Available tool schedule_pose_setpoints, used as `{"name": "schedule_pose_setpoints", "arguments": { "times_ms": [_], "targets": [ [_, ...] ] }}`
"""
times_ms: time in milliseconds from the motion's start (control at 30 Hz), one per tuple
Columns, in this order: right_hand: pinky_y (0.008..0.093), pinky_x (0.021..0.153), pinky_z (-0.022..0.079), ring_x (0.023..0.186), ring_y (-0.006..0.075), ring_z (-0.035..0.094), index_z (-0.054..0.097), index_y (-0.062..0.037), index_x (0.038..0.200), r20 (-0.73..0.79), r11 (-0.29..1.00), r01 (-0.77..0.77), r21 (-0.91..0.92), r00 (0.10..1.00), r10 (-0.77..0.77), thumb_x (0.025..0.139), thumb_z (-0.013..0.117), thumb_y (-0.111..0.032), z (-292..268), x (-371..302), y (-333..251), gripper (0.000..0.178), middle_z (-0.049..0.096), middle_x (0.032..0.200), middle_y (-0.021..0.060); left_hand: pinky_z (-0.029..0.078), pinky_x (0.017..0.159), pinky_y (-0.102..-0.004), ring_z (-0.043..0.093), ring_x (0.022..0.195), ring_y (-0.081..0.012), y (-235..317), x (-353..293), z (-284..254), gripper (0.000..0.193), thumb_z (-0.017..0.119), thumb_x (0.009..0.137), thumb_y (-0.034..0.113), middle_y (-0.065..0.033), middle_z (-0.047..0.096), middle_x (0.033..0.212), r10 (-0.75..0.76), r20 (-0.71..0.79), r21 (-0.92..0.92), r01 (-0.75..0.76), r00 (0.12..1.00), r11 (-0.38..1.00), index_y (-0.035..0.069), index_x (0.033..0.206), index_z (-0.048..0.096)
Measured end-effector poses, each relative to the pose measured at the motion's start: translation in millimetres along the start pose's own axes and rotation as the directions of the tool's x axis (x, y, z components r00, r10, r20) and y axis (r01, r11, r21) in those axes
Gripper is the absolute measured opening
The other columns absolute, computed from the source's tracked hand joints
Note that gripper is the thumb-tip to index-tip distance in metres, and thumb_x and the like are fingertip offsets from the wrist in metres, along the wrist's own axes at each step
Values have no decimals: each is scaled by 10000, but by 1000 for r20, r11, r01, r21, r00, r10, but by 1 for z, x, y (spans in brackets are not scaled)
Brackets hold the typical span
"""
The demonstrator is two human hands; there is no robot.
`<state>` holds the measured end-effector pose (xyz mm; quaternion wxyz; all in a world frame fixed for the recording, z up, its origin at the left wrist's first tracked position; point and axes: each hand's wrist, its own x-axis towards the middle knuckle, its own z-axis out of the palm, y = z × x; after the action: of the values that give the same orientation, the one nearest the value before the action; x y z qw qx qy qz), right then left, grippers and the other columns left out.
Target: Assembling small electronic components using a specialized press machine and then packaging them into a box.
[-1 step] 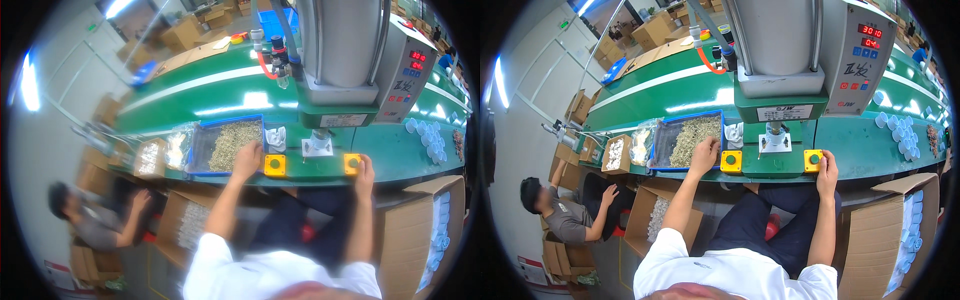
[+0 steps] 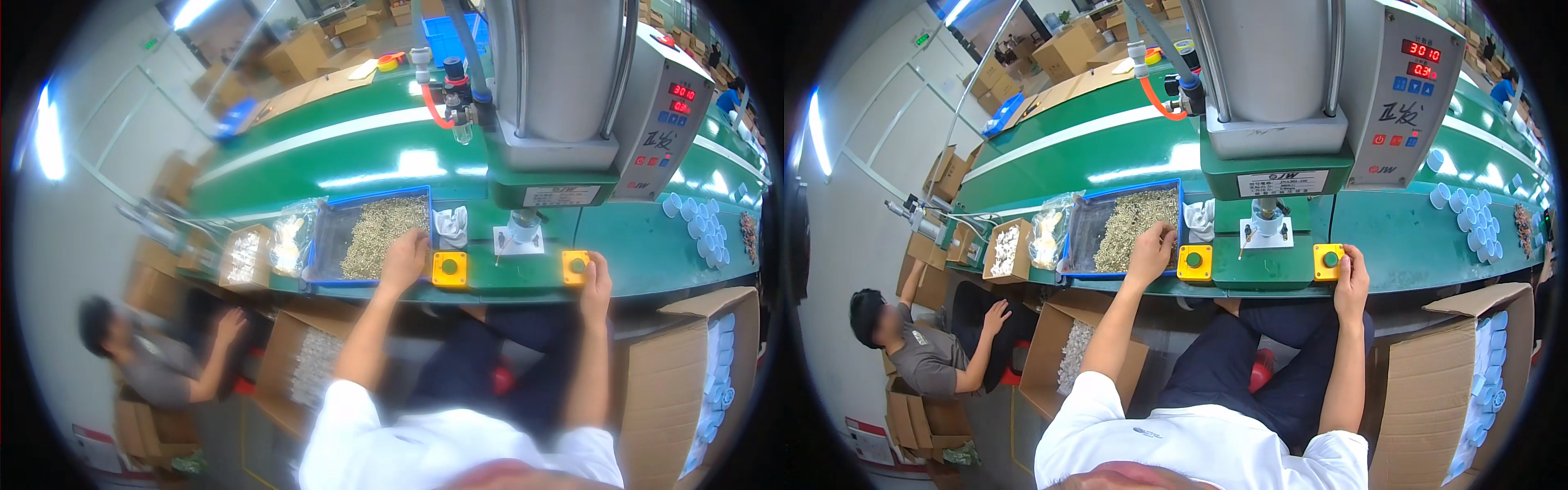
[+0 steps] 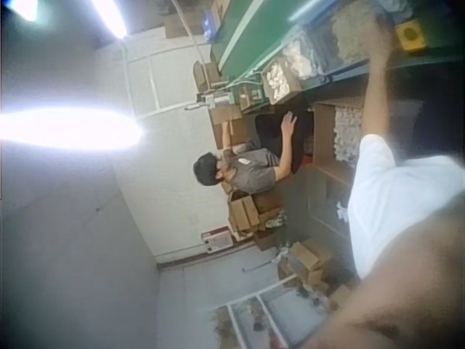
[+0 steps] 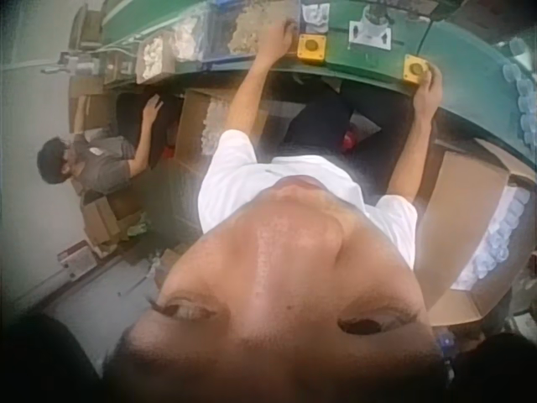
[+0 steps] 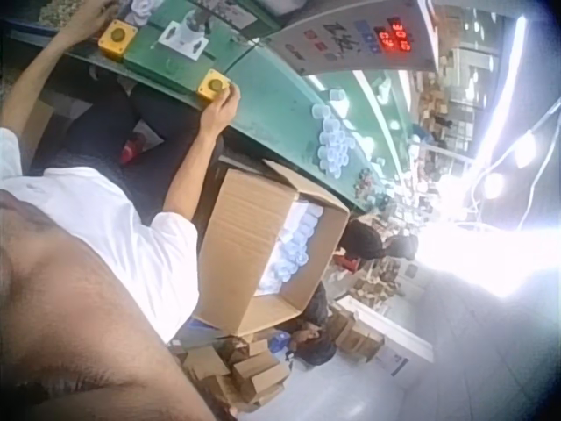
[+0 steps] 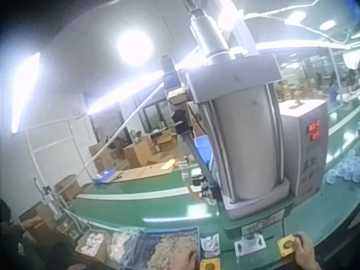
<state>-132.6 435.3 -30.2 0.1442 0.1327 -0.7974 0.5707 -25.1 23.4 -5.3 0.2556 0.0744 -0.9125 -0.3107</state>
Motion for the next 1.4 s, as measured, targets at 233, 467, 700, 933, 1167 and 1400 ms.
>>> {"name": "schedule_pose_setpoints", "arguments": {
  "times_ms": [233,467,700,933,1167,1400],
  "targets": [
    [326,936,493,1030,222,642,614,19,1256,9,1000,-7,6,1000,7,1097,492,-230,-1,-6,-1,320,689,1124,147,559,702,-310,728,761,-194,11,-5,-12,127,742,899,71,-138,750,868,-68,4,-146,68,998,987,-17,989,729],
    [337,956,493,1054,224,654,622,19,1257,-7,1000,-21,15,1000,21,1091,501,-210,-8,-10,0,308,697,1140,153,559,732,-292,721,788,-149,29,19,-9,156,766,889,79,-104,771,896,4,21,-281,2,1000,960,-11,1017,759],
    [323,916,510,1034,230,680,635,-1,1255,-24,999,-32,5,999,33,1077,526,-232,1,-1,-16,311,710,1120,150,549,759,-310,709,826,-174,140,80,-19,196,785,895,111,-115,753,906,263,105,-198,-239,959,951,3,1058,766],
    [340,904,520,1028,260,693,642,-13,1258,-6,999,-33,24,999,33,1068,535,-250,-7,-3,-4,321,714,1126,160,546,792,-329,715,870,-200,185,106,6,314,813,872,283,-132,755,972,119,384,-104,-86,916,991,37,1066,783],
    [351,926,516,1062,278,691,641,-15,1270,27,999,52,-10,998,-51,1070,526,-249,-11,-7,-1,329,712,1155,167,555,832,-329,724,916,-209,168,119,28,347,787,861,322,-138,766,992,113,560,-92,-73,821,993,30,1047,778],
    [349,935,512,1082,288,685,638,-3,1269,26,1000,9,-21,1000,-8,1074,519,-246,-7,-5,-7,333,708,1172,173,561,859,-342,734,927,-219,181,121,15,332,773,850,289,-109,776,980,130,572,6,-162,810,987,54,1084,763]
  ]
}}
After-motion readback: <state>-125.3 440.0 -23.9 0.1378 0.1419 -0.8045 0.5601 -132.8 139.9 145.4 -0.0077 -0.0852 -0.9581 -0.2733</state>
